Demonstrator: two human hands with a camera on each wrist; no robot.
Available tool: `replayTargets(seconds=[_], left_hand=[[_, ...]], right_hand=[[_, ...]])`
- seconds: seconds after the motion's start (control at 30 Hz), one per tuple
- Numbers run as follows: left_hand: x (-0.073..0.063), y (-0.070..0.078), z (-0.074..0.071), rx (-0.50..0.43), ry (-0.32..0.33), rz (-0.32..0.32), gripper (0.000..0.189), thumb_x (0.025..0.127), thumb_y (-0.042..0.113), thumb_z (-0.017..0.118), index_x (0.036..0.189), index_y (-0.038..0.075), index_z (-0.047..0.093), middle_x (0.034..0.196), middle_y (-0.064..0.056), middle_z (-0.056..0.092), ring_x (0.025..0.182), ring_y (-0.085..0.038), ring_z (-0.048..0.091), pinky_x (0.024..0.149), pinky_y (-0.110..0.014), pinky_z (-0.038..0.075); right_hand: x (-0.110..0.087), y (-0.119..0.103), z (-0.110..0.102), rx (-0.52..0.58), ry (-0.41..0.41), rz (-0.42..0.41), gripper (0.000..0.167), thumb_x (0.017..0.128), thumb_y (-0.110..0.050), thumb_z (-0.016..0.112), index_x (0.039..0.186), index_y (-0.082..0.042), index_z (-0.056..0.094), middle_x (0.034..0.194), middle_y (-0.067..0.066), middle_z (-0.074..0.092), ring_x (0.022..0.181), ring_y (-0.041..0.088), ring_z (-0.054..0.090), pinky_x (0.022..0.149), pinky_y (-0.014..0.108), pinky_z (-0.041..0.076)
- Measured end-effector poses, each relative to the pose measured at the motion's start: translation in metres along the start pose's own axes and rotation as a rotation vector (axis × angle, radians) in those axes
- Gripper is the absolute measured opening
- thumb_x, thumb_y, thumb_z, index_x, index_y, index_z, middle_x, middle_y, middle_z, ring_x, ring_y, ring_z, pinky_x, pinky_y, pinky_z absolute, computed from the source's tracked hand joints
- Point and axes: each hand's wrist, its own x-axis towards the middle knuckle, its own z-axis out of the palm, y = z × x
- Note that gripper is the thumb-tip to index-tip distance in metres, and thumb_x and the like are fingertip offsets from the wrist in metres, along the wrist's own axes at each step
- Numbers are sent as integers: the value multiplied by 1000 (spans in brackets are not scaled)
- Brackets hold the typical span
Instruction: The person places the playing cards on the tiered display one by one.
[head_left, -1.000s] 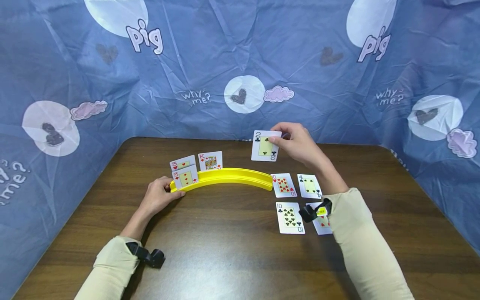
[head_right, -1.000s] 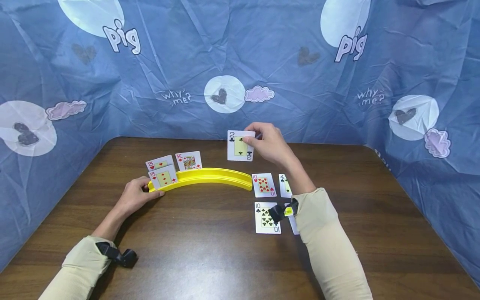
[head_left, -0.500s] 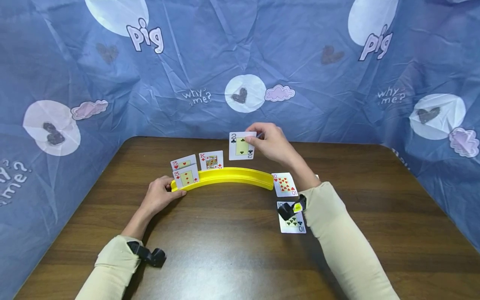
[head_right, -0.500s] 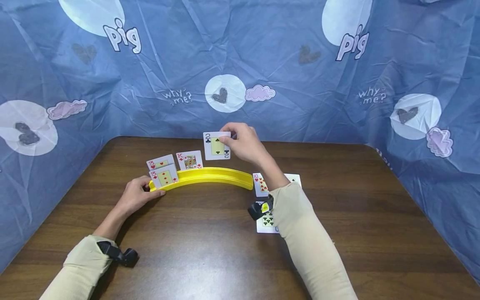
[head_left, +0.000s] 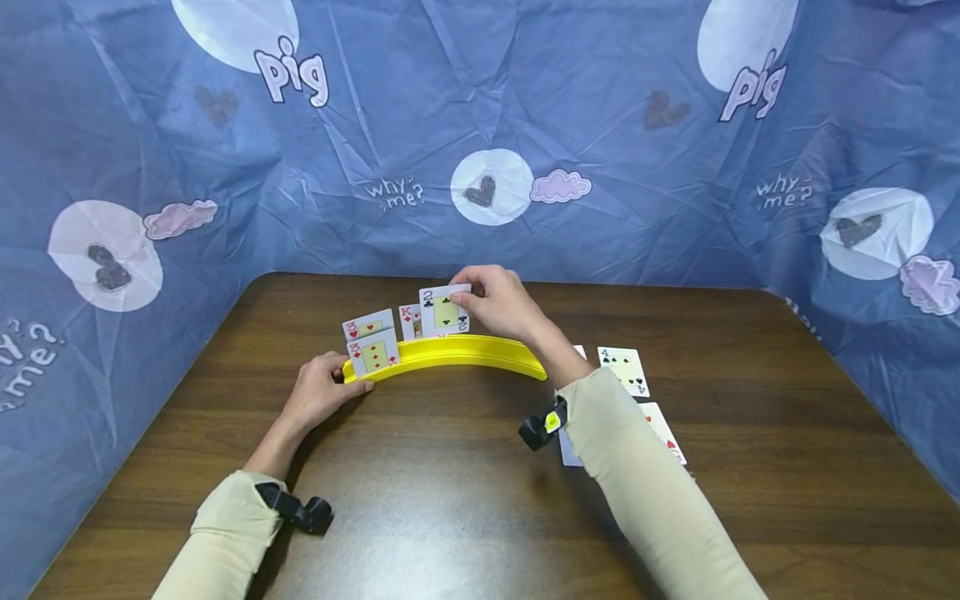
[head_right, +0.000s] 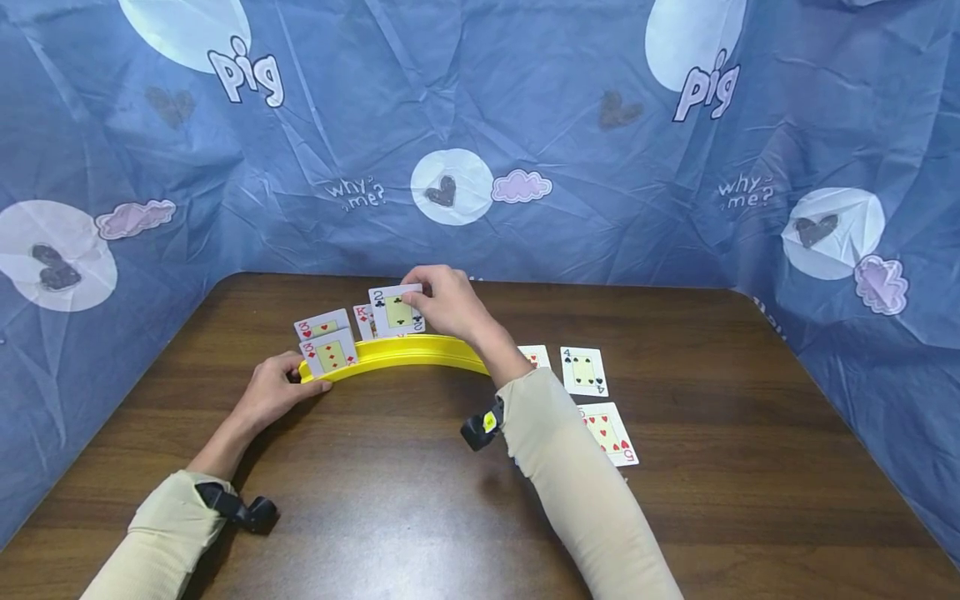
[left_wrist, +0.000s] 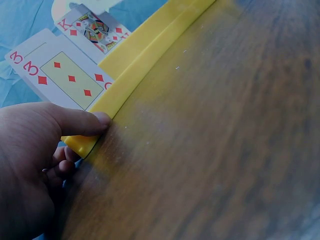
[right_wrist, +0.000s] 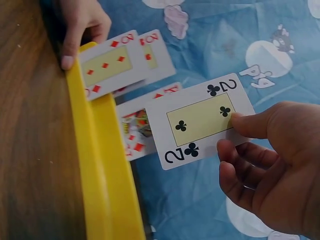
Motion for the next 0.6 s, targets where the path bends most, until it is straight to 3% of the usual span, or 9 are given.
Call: replayTargets(seconds=[0.13,0.3,0.6], left_hand=[[0,1,-1,0,-1,2,38,84,21,79,112,-4,72,109,-22,64,94,-28,52,76,-32,35],[-1,0,-1,-1,-4,-1,38,85,21,79,112,-4,71,110,-22,64,95,-28,52,76,-32,35],[1,-3,0,7,-2,18,36,85,20,78,111,-5,72,108,-22,65,94,-28,55,77,-31,37]], right_hand=[[1,2,10,-2,-9,-9,15,96,-14,65,106,-7,74,99,9,74,82,17,58,72,25,42],[2,6,21,-17,-1,-18,14,95,-14,67,105,-7,74,93,8,73,78,15,56,71,24,41],[2,12,36,-20,40,23,14,94,-13,68,105,-7,75,93,9,75,78,15,61,71,22,44]])
